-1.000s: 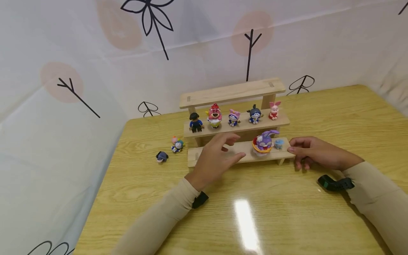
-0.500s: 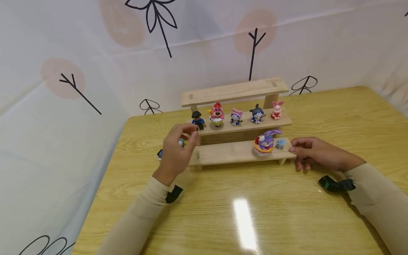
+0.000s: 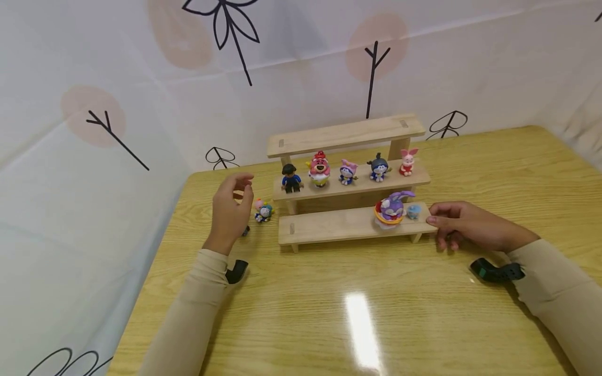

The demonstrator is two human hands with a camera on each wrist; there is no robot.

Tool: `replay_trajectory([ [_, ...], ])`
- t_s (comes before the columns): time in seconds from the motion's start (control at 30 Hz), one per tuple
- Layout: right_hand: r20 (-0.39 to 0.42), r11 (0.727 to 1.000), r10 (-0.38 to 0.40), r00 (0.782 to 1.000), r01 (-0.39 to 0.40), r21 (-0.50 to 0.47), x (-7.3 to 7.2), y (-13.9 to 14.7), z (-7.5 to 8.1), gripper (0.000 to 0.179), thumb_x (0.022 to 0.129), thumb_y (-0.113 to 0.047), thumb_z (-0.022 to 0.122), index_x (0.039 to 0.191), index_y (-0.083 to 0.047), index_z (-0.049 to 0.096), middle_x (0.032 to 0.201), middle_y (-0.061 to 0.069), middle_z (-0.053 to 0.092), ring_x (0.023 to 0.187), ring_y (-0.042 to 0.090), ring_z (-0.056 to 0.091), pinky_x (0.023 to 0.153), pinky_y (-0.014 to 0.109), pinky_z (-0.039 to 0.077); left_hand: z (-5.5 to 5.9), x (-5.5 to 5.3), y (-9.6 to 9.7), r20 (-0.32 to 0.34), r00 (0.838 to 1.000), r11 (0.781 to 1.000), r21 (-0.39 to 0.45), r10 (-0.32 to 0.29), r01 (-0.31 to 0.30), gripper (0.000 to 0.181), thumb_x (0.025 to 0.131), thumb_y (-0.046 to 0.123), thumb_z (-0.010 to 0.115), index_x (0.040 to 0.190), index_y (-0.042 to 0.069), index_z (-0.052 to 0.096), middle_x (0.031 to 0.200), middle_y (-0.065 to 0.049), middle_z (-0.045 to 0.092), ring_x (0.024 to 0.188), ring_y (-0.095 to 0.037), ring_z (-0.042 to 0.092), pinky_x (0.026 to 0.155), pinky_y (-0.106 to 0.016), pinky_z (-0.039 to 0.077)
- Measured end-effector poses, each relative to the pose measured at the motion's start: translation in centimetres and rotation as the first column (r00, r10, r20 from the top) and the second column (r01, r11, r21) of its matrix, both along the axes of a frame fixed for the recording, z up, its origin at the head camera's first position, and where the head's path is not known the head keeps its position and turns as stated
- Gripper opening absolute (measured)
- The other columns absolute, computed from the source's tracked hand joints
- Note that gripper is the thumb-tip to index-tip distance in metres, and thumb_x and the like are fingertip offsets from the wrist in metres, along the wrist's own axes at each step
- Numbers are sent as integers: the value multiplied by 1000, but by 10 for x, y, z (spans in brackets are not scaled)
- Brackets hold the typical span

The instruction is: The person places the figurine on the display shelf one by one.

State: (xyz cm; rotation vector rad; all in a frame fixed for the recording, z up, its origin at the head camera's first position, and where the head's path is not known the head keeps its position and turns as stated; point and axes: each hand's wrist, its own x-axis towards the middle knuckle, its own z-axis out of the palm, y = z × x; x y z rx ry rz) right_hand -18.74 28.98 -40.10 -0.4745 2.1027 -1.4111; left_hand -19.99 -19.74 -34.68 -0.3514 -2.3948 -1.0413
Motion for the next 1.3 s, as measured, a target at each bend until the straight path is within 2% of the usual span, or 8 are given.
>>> replay_trajectory([
  [0.07,0,1000,3,1000,-3,-5,0,0,0,21,109,-21,42,114,-1,46,79,13,67,70,24,66,57,35,57,-3,-3,-5,79,996,998,-57,35,-31,26,103,13,52,124,6,63,108,-14,66,99,-28,63,82,-45,52],
  [0.17,2,1000,-3,1000,3,-3,-1,0,0,21,109,-21,43,115,-1,46,79,12,67,69,24,66,57,35,56,-7,-5,-10,199,977,988,-145,80,-51,28,103,16,52,129,10,62,108,-12,66,102,-29,62,83,-46,52],
  [0.27,3,1000,-12,1000,12,7,-1,0,-1,22,109,-21,43,116,-1,46,79,12,67,69,24,66,57,35,56,-11,-8,-13,299,949,975,-219,103,-36,33,103,21,53,134,11,59,113,-12,64,105,-30,61,83,-46,52],
  [0.4,2,1000,-15,1000,15,12,-1,0,-1,23,109,-22,43,116,0,46,79,13,67,69,25,66,57,36,56,-17,-10,-15,371,923,958,-287,101,10,38,103,26,55,138,11,57,115,-13,63,107,-31,60,85,-48,53],
  [0.6,2,1000,-17,1000,17,11,-1,1,-2,23,109,-22,44,117,0,46,79,13,67,70,26,66,58,36,57,-23,-13,-15,426,898,931,-359,109,58,39,103,32,56,138,15,57,111,-10,62,101,-29,62,78,-44,54],
  [0.77,2,1000,-16,1000,16,9,-1,0,-2,22,109,-22,44,116,0,46,80,13,68,70,25,66,58,36,57,-28,-14,-16,446,888,901,-422,110,100,41,101,34,60,138,16,58,107,-9,64,93,-25,64,68,-37,52],
  [0.97,4,1000,-10,1000,10,6,-2,1,-2,22,109,-23,44,114,-2,47,80,14,68,70,26,67,58,37,57,-32,-17,-17,472,875,863,-482,109,152,43,102,33,59,142,17,56,104,-9,69,91,-23,66,73,-41,54],
  [1.3,8,1000,-15,1000,14,15,-2,2,-1,23,109,-26,45,113,-3,48,79,14,68,70,27,67,58,38,57,-33,-16,-16,484,867,864,-480,115,154,43,103,32,58,143,18,55,109,-9,71,96,-24,67,80,-47,55],
])
